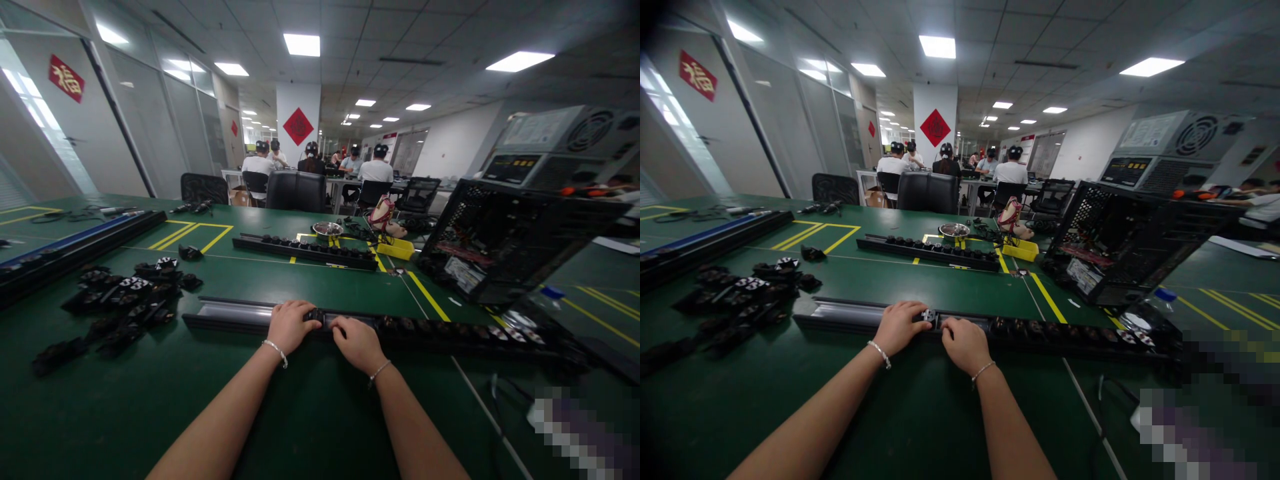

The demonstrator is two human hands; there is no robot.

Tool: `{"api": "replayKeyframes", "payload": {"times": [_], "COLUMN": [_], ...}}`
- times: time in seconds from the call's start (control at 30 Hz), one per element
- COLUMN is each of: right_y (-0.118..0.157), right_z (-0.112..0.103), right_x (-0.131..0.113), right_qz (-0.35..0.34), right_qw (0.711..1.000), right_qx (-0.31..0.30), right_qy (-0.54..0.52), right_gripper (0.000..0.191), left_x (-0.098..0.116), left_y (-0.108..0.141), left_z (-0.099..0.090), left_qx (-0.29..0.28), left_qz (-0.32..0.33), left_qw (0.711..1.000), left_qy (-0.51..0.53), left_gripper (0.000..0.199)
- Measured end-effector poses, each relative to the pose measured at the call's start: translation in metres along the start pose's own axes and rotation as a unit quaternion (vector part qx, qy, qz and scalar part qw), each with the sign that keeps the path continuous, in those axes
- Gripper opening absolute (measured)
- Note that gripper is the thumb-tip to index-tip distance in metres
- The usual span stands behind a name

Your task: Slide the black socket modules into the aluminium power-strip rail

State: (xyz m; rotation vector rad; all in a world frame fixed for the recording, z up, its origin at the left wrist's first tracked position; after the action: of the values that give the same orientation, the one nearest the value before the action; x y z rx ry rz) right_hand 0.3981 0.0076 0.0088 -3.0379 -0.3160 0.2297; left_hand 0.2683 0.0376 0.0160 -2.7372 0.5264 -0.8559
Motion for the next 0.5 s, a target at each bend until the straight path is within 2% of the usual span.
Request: {"api": "replayKeyframes", "payload": {"times": [0.2, 0.5], "right_y": [0.000, 0.001], "right_z": [0.002, 0.002], "right_x": [-0.001, -0.004], "right_qz": [0.003, -0.010], "right_qw": [0.999, 0.998], "right_qx": [-0.014, -0.001], "right_qy": [0.040, 0.070], "right_gripper": [0.026, 0.020], "left_x": [-0.009, -0.016], "left_y": [0.001, 0.003], "left_z": [-0.005, -0.007], "left_qx": [-0.019, -0.023], "left_qz": [-0.037, -0.037], "left_qw": [0.999, 0.999], "left_qy": [-0.002, 0.005], "left_gripper": [0.032, 0.032]}}
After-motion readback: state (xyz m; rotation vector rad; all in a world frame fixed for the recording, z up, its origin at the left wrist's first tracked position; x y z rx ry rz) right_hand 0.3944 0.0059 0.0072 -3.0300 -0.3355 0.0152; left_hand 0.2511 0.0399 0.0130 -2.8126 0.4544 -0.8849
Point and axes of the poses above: each hand's wrist, its own y-axis away from the middle knuckle, its own z-axis out of the palm, x = y × z, the point moved 10 cm from there along -y, towards the middle knuckle, and after that the axes turned 9 degrees about y, right-handed, at the moved point
